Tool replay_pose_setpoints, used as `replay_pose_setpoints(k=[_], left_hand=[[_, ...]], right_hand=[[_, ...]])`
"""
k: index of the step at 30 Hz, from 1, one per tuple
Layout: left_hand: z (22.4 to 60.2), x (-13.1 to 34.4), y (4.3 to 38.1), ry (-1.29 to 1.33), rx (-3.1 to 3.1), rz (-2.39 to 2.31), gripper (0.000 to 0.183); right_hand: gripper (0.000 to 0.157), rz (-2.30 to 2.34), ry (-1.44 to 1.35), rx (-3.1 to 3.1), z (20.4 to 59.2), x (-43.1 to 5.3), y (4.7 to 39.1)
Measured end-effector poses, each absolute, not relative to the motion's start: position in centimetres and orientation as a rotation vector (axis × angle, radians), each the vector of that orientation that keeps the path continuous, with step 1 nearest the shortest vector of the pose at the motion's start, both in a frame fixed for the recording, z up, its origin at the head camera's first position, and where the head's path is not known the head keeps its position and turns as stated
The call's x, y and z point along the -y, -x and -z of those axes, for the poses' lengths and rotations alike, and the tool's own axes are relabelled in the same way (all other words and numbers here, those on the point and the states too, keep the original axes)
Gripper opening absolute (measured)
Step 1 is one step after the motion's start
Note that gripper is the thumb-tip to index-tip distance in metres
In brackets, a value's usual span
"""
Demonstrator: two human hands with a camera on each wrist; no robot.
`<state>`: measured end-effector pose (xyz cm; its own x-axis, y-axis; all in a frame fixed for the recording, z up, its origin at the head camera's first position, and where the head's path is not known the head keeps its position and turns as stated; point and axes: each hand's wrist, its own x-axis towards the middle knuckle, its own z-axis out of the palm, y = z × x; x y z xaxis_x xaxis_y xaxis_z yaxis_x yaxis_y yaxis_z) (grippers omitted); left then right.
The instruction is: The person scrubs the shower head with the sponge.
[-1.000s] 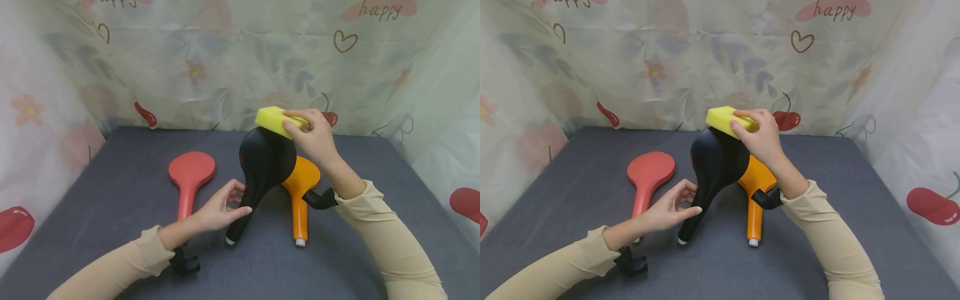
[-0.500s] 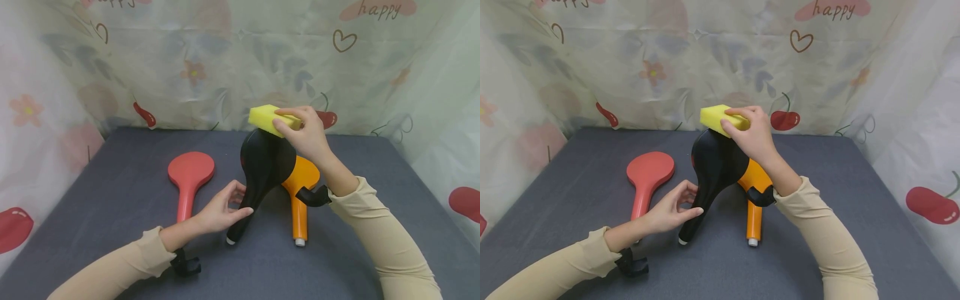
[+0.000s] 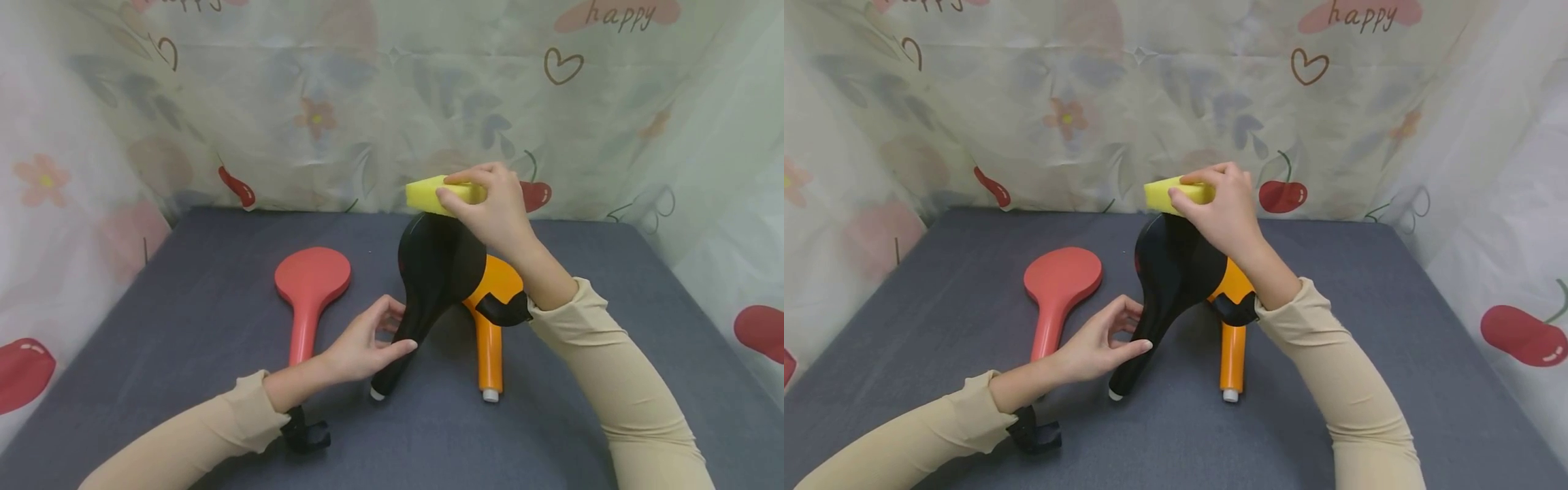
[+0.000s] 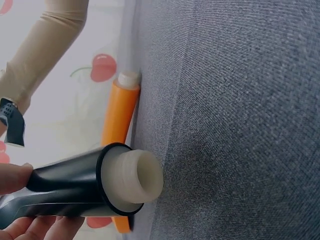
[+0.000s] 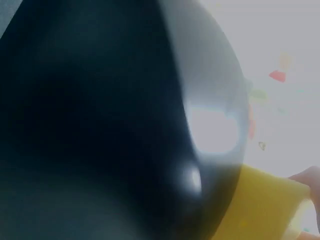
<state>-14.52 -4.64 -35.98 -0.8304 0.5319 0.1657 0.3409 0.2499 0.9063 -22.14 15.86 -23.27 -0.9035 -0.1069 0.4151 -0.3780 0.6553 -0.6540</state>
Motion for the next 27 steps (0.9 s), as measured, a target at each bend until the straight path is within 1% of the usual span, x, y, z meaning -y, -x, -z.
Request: replay_pose_setpoints(k=[11, 14, 21, 24, 27], left_hand=[[35.8, 4.5, 14.4, -0.830, -2.384, -1.612, 0.035], [35.8, 4.6, 14.3, -0.820, -2.407, -1.603, 0.035], [35.9, 4.5, 14.2, -0.810, -2.428, -1.597, 0.035], [35.9, 4.5, 14.2, -0.803, -2.438, -1.590, 0.035], [36.0, 4.5, 14.3, -0.795, -2.447, -1.577, 0.035]], right_hand=[[0.028, -0.909, -0.653, 2.452, 23.4, -13.6, 20.5], [0.028, -0.830, -0.645, 2.450, 23.2, -13.5, 20.4], [0.031, -0.711, -0.509, 2.465, 22.7, -13.9, 21.2], [0.030, -0.712, -0.528, 2.476, 22.8, -13.7, 21.1], [0.029, -0.669, -0.605, 2.477, 22.9, -13.2, 20.4]])
